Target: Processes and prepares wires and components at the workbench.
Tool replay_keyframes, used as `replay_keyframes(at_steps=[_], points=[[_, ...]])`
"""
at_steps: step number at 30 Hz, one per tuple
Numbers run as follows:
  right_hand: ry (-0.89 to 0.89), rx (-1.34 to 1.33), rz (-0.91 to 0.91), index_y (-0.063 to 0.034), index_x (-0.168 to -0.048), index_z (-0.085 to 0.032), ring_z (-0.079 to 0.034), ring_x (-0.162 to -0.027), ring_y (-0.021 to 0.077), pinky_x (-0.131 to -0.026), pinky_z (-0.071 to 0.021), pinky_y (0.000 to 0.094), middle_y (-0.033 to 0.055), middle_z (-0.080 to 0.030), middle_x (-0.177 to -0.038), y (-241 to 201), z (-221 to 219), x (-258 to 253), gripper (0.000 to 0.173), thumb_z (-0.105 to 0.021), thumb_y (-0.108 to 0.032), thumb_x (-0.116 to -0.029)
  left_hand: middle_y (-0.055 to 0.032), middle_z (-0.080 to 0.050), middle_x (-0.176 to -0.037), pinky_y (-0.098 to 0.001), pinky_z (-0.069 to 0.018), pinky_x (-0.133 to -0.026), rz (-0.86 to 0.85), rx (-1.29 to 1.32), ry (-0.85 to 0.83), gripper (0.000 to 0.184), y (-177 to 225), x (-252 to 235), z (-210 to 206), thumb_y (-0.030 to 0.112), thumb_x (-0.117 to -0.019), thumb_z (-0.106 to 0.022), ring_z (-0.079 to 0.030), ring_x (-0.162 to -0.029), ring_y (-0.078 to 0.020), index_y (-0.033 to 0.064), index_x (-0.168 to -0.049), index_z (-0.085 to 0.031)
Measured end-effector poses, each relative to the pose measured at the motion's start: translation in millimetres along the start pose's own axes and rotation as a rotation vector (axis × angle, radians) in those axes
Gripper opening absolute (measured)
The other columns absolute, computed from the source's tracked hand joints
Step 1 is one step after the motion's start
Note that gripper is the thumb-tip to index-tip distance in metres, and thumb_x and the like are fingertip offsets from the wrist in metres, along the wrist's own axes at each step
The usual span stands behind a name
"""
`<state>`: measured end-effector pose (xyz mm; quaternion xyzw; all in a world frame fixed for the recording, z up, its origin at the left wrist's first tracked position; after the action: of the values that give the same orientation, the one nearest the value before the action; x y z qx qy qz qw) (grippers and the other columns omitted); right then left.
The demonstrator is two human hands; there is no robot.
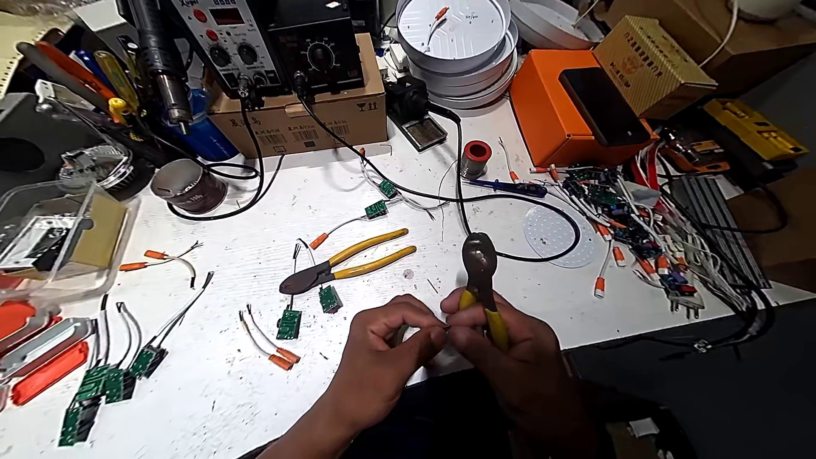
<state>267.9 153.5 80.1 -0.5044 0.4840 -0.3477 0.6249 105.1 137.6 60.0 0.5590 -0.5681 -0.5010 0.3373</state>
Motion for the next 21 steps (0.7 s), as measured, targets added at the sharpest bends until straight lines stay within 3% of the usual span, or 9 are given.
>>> replay_keyframes(at_steps=[6,11,14,18,21], points=[[0.045,-0.018,-0.015,-0.0042,-0.088,-0.067,-0.062,-0.081,0.0025,-0.066,-0.0524,0.0153,0.0067,-0.069,-0.107,1,-8,0,0.014,-0.065,-0.014,-0.0974,-0.0056,-0.071,-0.098,-0.0262,-0.0564,-0.087,-0.097,0.004,0.058,0.012,0,2,-2,0.014,-0.0988,-0.069,-0.067,-0.098,-0.0114,0.0038,-0.097,-0.074],[0.046,0.010,-0.025,-0.0054,-0.088,-0.068,-0.060,-0.077,0.0010,-0.064,-0.0512,0.0143,0.0042,-0.067,-0.104,2,-15,0,0.016,-0.065,-0.017,-0.0987,-0.0053,-0.070,-0.097,-0.0268,-0.0570,-0.085,-0.115,0.046,0.119,0.014,1,2,1,0.015,-0.1011,-0.065,-0.067,-0.093,-0.0106,0.0037,-0.099,-0.071],[0.014,0.127,0.012,-0.0056,-0.099,-0.073,-0.066,-0.092,0.0028,-0.075,-0.0555,0.0151,0.0054,-0.070,-0.113,4,-11,6,0.013,-0.064,-0.015,-0.0983,-0.0068,-0.070,-0.099,-0.0215,-0.0561,-0.075,-0.099,0.040,0.189,0.015,7,0,8,0.016,-0.1022,-0.063,-0.067,-0.087,-0.0085,0.0031,-0.100,-0.069],[-0.116,0.270,-0.038,-0.0025,-0.116,-0.073,-0.066,-0.105,0.0067,-0.083,-0.0571,0.0202,0.0107,-0.066,-0.131,8,-15,16,0.039,-0.054,0.004,-0.0824,-0.0088,-0.071,-0.105,-0.0333,-0.0562,-0.095,-0.160,0.024,0.242,0.014,21,-8,16,0.016,-0.1027,-0.062,-0.069,-0.103,-0.0162,0.0032,-0.100,-0.067],[-0.227,0.291,-0.115,0.0050,-0.122,-0.068,-0.062,-0.123,0.0139,-0.099,-0.0551,0.0276,0.0182,-0.054,-0.146,8,-20,19,0.049,-0.053,0.009,-0.0751,-0.0129,-0.072,-0.110,-0.0317,-0.0575,-0.092,-0.191,-0.008,0.241,0.015,27,-12,13,0.015,-0.1033,-0.061,-0.070,-0.104,-0.0172,0.0017,-0.100,-0.065]])
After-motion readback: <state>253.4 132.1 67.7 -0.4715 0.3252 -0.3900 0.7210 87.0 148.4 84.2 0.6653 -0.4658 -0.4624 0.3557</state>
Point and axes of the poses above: each hand's wrist, its own x-axis away from the middle knuckle, its own z-axis out of the back of the hand, y = z × x, the point moved 6 cm from there along -x, towards the middle knuckle
